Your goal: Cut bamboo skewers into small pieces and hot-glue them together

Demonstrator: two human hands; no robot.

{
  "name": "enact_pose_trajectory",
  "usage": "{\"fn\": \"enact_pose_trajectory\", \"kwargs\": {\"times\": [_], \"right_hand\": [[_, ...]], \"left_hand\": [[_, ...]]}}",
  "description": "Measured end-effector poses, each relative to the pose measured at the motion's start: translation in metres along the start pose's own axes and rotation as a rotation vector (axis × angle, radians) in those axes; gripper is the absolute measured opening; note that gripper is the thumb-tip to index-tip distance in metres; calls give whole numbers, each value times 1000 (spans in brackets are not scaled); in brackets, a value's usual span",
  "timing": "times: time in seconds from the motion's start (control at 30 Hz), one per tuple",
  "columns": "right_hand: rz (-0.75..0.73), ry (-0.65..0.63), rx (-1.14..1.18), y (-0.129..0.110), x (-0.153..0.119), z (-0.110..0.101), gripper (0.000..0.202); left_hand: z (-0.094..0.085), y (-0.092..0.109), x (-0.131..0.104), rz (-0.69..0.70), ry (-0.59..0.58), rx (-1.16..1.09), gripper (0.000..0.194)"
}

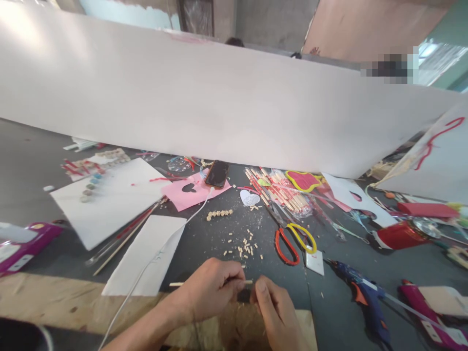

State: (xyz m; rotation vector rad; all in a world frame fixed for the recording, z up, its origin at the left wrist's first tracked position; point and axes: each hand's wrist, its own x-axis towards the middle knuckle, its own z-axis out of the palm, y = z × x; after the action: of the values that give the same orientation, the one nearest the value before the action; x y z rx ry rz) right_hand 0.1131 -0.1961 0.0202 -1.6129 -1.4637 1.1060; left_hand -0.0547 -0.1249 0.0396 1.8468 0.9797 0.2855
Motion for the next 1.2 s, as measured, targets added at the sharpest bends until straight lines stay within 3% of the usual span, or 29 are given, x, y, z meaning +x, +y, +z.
{"fn": "enact_pose_trajectory", "kwargs": {"times": [0.13, 0.2, 0.37, 0.73, 0.93, 1.2], "right_hand": [[-43, 267, -199, 24, -9, -5, 41], [-65, 338, -239, 40, -11, -5, 40], [-190, 326, -324, 59, -7, -2, 39], [-253, 363, -368, 54, -7, -5, 37], [-241, 383, -367, 49, -7, -6, 39], [-205, 378, -426, 47, -6, -2, 38]], "left_hand": [[1, -17, -7, -72, 145, -38, 28], [0, -24, -12, -95, 191, -31, 32], [4, -26, -27, -119, 230, 36, 35], [33, -14, -77, -29, 300, 36, 28], [32, -21, -97, 11, 302, -4, 24], [27, -32, -97, -18, 275, -72, 25]]}}
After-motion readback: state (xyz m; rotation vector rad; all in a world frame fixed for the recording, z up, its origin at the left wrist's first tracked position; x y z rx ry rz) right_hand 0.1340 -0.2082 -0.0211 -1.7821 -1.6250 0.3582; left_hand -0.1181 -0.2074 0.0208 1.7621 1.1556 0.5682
